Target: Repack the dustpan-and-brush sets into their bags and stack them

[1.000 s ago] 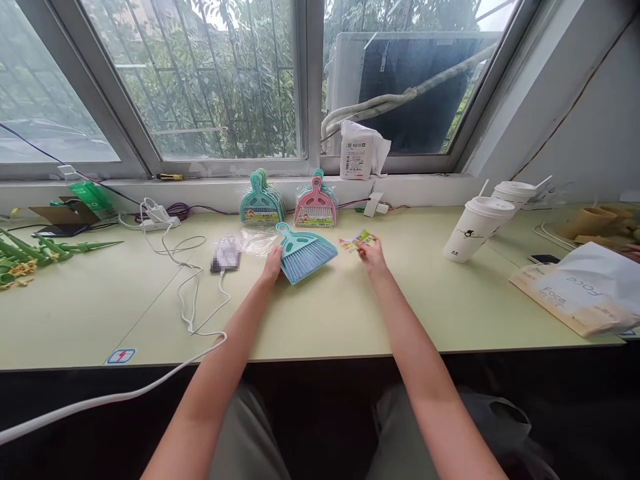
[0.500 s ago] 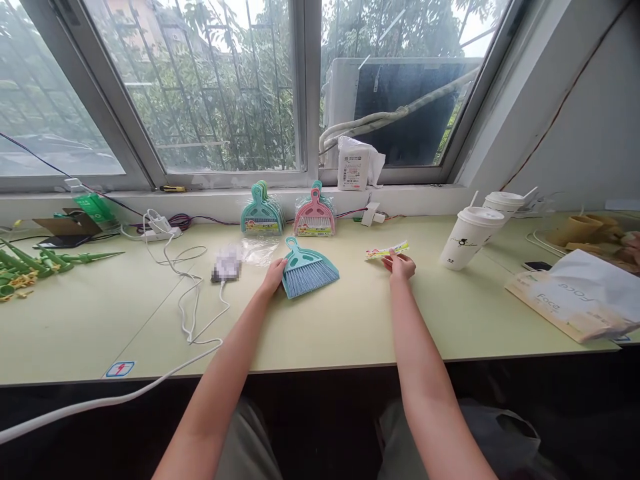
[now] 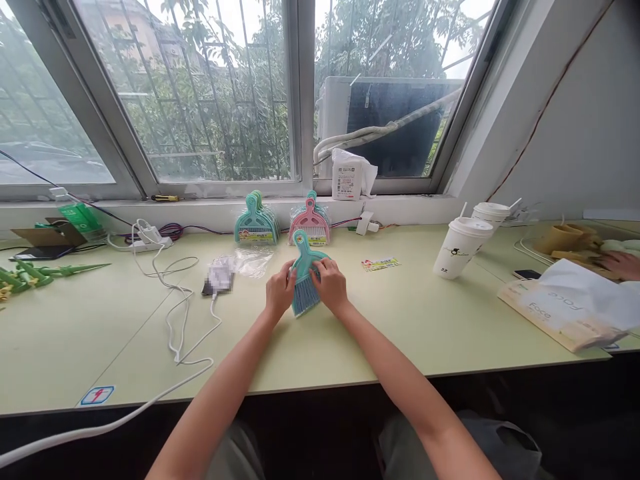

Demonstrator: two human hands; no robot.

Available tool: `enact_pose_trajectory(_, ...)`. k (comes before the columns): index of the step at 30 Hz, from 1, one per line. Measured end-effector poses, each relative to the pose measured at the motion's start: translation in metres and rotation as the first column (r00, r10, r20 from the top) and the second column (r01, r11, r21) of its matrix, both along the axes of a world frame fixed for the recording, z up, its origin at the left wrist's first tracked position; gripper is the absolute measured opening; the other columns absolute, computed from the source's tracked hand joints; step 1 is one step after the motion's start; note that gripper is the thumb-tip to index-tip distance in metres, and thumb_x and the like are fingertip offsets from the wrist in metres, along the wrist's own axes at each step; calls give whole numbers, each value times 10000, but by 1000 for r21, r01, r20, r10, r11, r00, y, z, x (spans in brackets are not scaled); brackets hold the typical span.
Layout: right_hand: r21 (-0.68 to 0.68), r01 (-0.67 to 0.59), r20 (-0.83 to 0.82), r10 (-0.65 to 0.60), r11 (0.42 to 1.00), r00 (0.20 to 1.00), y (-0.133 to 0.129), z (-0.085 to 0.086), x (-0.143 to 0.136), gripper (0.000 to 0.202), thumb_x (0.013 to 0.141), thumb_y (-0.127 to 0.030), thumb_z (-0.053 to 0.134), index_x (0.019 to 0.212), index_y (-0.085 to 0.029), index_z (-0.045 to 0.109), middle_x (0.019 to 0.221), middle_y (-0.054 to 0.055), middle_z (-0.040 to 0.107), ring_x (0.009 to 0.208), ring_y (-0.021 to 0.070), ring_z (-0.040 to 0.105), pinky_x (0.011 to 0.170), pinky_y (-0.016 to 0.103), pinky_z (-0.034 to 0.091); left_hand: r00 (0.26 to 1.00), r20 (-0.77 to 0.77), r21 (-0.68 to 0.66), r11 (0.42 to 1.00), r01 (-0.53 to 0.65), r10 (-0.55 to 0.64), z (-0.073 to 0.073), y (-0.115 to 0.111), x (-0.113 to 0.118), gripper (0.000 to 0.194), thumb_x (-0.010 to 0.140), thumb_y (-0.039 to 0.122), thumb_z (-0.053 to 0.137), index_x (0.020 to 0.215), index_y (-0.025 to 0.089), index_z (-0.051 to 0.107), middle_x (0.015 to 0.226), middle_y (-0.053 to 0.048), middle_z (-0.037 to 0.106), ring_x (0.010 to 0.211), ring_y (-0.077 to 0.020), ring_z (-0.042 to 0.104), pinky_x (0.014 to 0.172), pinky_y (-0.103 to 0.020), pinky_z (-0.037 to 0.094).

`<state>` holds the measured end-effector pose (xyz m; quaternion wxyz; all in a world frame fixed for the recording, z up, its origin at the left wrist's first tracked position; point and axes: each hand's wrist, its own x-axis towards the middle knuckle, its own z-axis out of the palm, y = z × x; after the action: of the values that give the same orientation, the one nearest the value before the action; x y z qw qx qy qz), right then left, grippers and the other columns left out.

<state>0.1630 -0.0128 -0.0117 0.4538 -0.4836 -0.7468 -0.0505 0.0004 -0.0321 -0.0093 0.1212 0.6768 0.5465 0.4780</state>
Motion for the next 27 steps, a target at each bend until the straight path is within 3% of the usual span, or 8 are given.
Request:
enact_pose_trajectory(3, -8, 39, -42, -39, 999, 998, -3, 0, -5, 262, 942, -357, 397, 908, -208, 610, 932, 100, 565, 956, 245, 492, 783, 330, 400, 997, 19, 37, 996, 77, -77, 3, -3, 6, 452, 909, 482, 378, 1199, 223, 609, 655, -25, 591, 629, -185, 532, 627, -259, 306)
enact_pose_trajectory(6, -36, -33, -120, 28, 999, 992, -1, 4, 5, 291, 956, -323, 329, 814, -211, 556, 864, 66, 519, 883, 211, 489, 756, 306, 393, 987, 82, 15, 990, 137, -138, -2, 12, -1, 460, 916, 494, 345, 1000, 192, 681, 692, -28, 607, 647, -173, 520, 616, -256, 316)
enact_pose_trajectory(8, -12, -75, -257, 69, 997, 964, -1, 12, 14, 326, 968, -299, 263, 776, -215, 513, 834, 46, 489, 798, 180, 484, 715, 287, 387, 994, 81, -40, 997, 70, -67, -7, 25, -11, 453, 909, 492, 355, 899, 182, 686, 667, -26, 593, 631, -172, 499, 591, -260, 297)
enact_pose_trajectory(11, 56, -83, -379, 99, 995, 920, 1, 27, 31, 347, 973, -303, 253, 719, -211, 471, 799, 32, 471, 730, 158, 469, 680, 272, 372, 994, -66, -132, 987, -96, 88, -13, 38, -31, 399, 905, 442, 374, 912, 199, 690, 715, -46, 629, 682, -198, 525, 599, -269, 284)
enact_pose_trajectory(13, 52, -73, -296, 85, 996, 951, 4, 34, 46, 349, 965, -315, 305, 688, -200, 482, 777, 30, 478, 713, 151, 473, 665, 265, 359, 973, -177, -164, 970, -181, 151, -13, 41, -41, 375, 903, 416, 388, 922, 208, 699, 806, -74, 668, 760, -228, 555, 623, -280, 291)
enact_pose_trajectory(16, -36, 67, -32, -68, 997, 997, 15, 31, 72, 335, 944, -290, 374, 694, -168, 560, 808, 49, 521, 657, 136, 483, 628, 263, 326, 949, -250, -177, 955, -238, 190, -8, 38, -49, 365, 903, 405, 395, 940, 212, 702, 851, -91, 686, 805, -246, 575, 634, -287, 299)
enact_pose_trajectory(21, -199, 282, 375, -193, 939, 907, 30, 4, 97, 310, 921, -228, 417, 772, -127, 669, 903, 102, 598, 674, 143, 554, 622, 266, 323, 931, -322, -213, 945, -249, 173, -1, 31, -46, 363, 910, 404, 381, 978, 225, 689, 856, -68, 698, 826, -229, 599, 639, -276, 338)
enact_pose_trajectory(27, -244, 413, 411, -292, 877, 864, 32, -4, 101, 384, 950, -259, 351, 892, -140, 712, 987, 110, 627, 780, 173, 607, 680, 267, 378, 884, -367, -116, 929, -352, 289, -4, 30, -48, 326, 893, 395, 410, 911, 228, 689, 1059, -62, 657, 886, -227, 611, 723, -304, 401)
